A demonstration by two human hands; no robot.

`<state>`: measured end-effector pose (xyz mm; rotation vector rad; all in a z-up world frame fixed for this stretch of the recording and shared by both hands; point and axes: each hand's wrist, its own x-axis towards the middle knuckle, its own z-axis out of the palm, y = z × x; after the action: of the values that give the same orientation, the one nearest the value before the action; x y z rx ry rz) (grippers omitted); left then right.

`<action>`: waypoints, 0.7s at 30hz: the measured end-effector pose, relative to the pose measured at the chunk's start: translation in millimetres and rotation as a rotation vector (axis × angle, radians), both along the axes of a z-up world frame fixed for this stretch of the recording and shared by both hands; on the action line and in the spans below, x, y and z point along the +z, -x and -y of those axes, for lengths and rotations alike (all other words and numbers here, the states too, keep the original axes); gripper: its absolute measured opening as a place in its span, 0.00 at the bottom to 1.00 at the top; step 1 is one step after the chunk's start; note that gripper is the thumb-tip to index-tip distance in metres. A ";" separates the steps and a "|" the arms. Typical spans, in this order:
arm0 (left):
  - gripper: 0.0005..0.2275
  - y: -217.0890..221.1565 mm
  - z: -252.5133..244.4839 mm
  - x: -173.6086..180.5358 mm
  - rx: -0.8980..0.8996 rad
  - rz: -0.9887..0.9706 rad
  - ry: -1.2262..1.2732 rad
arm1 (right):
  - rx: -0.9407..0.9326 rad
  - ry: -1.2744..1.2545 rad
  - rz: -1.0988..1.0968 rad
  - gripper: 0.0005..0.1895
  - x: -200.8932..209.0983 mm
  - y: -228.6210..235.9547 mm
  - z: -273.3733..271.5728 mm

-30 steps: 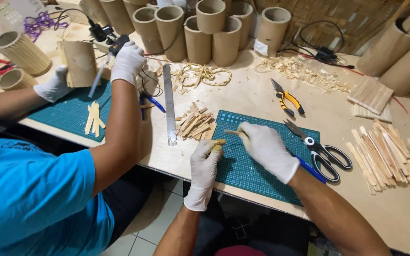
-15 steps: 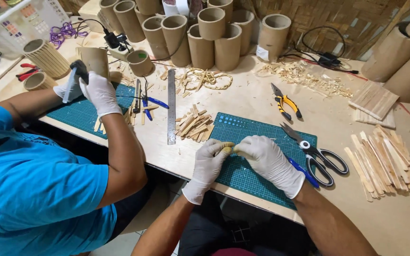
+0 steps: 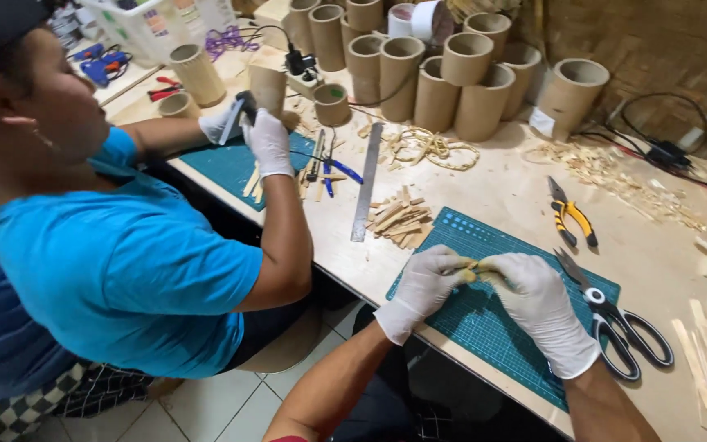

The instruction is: Assembling a structure from wooden sticks using glue and cutting tools

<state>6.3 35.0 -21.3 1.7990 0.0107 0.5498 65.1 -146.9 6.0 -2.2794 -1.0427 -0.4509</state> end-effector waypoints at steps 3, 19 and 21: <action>0.08 -3.6 1.4 -4.0 -0.042 -0.004 0.037 | -0.050 -0.116 -0.080 0.11 1.5 2.3 -3.1; 0.09 -22.7 -9.0 -25.2 -0.107 0.017 0.002 | -0.039 -0.188 -0.180 0.08 7.8 0.3 -8.8; 0.09 -19.6 -9.9 -21.7 -0.094 -0.065 0.013 | -0.041 -0.202 -0.162 0.06 5.9 1.9 -12.7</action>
<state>25.9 45.0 -43.0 1.7940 -0.0249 0.4230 63.2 -134.2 11.9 -2.1213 -0.8332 -0.3640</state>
